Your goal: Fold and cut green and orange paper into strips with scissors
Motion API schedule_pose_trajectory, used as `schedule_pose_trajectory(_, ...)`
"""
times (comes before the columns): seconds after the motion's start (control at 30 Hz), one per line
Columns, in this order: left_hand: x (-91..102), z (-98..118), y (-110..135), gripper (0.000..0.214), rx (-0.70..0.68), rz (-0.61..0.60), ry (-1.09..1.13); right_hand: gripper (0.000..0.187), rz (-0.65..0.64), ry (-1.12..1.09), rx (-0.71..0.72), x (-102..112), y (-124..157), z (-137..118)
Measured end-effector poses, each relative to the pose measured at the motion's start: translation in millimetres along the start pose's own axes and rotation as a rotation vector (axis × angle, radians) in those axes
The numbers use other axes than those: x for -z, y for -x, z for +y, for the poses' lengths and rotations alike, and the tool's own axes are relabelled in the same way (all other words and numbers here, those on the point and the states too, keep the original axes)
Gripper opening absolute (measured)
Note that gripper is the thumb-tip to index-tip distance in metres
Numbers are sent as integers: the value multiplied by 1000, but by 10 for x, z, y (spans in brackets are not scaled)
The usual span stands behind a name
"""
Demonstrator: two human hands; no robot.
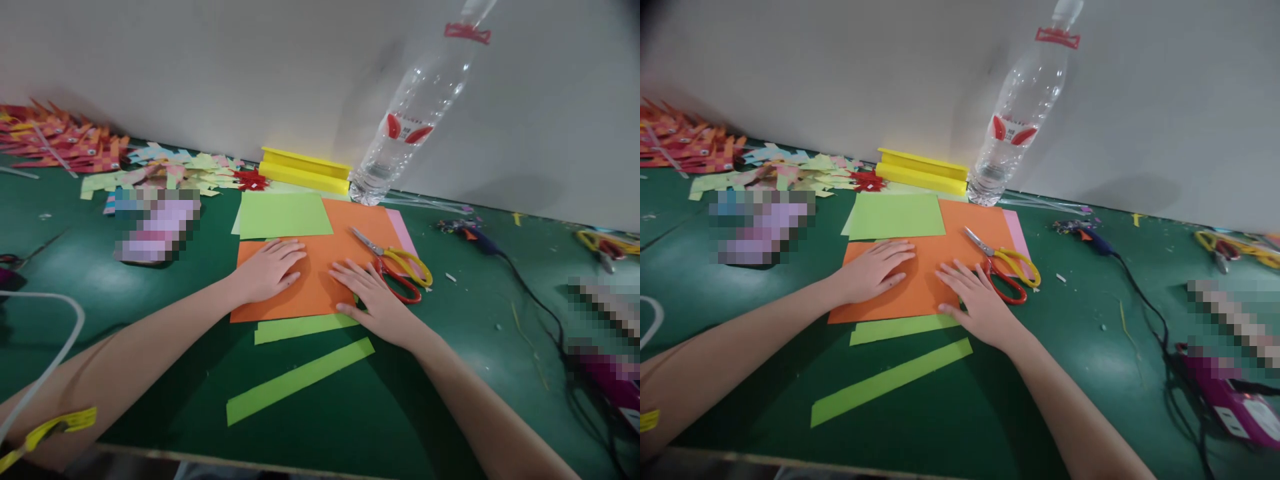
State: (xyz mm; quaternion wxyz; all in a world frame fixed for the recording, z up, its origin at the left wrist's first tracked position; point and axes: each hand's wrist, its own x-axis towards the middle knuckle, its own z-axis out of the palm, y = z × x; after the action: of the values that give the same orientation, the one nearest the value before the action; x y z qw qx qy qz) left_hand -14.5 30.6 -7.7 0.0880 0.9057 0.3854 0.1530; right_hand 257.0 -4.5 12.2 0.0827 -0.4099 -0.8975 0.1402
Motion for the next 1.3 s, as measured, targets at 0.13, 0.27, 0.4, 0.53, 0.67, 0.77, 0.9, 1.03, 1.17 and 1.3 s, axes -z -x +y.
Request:
schedule_pose_trajectory(0.13,-8,-8,0,38,-4,6,-20,53,36,-57,-31,-3,-56,-15)
schedule_pose_trajectory(0.27,-20,-22,-1,39,-8,12,-18,49,99,-44,-74,-27,-134,-30)
schedule_pose_trajectory(0.4,-22,-23,1,39,-4,13,-20,44,100,15,-62,20,-210,-62)
schedule_pose_trajectory(0.53,-11,-13,6,39,-12,19,-20,41,61,35,-42,116,-277,-71)
schedule_pose_trajectory(0.67,3,-11,5,39,-6,7,-16,39,23,11,-39,177,-313,-31)
schedule_pose_trajectory(0.77,2,-16,2,40,-1,-9,-31,39,8,-21,-28,184,-313,4)
schedule_pose_trajectory(0.9,0,-18,-1,41,6,-16,-58,41,23,-76,-63,156,-294,26)
schedule_pose_trajectory(1.03,23,-5,-7,42,21,-43,-67,42,37,-100,-82,113,-268,46)
schedule_pose_trajectory(1.17,42,-1,-15,42,30,-60,-71,43,70,-101,-61,52,-236,85)
schedule_pose_trajectory(1.3,37,-1,-18,43,29,-60,-63,44,129,-85,-34,-16,-206,110)
